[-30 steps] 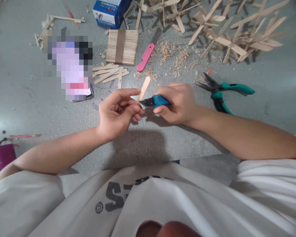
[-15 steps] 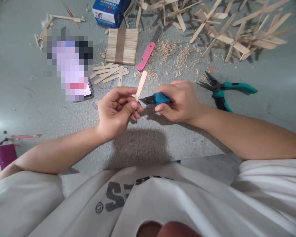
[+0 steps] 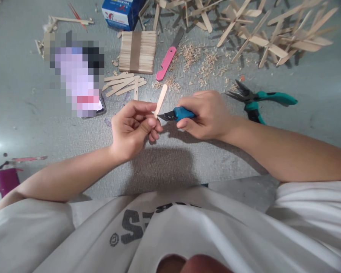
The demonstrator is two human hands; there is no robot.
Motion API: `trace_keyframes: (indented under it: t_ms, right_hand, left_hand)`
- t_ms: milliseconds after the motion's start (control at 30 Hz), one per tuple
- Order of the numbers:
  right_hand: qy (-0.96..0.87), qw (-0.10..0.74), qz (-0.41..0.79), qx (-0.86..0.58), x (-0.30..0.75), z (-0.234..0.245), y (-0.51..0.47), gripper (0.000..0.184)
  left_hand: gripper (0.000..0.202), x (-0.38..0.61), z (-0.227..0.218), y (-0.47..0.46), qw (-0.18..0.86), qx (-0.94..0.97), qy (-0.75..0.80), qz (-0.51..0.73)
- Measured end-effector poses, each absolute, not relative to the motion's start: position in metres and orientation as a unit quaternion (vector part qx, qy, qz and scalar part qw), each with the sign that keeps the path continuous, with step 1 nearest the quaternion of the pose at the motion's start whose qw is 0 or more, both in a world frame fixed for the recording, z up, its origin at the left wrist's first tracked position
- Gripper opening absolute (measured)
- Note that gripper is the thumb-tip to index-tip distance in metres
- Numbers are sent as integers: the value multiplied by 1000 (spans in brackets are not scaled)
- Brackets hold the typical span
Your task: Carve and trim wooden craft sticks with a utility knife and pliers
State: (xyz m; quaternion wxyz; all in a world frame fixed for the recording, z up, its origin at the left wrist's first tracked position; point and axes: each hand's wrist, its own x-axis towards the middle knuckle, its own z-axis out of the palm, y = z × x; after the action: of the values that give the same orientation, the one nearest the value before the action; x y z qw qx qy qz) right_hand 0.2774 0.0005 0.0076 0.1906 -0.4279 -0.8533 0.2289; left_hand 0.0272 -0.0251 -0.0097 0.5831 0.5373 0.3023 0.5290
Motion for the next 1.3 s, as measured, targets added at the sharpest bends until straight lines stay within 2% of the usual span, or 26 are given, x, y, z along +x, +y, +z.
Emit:
trace_keyframes:
  t_ms: [167,433,633,800,967,1133,1300]
  right_hand:
    - [-861,154,277,-398,278,15,3,83]
    - [-884,118,260,-371,279,16,-1,83]
    - [-897,123,240,-351,277,11,-6,88]
    - [-889,141,211,-380,275,5,-12,89]
    - [-863,160,196,-437,272,1,-10,86]
    - [-840,157,196,-480,272,6,-7,88]
    - [-838,136,196,-491,272,11,-8,88]
  left_hand:
    - [34,28,-10,-26,607,530,267,528]
    - [43,26,-4,-29,630,557,283,461]
    - [34,27,0,-31,635,574,265,444]
    - [28,28,-2,-33,623,565,278,464]
    - [38,28,-6,-31,655,518,335,436]
    - [50,27,-9,-26,649,493,351,460]
    - [46,25,-14,-22,624,512,350,475]
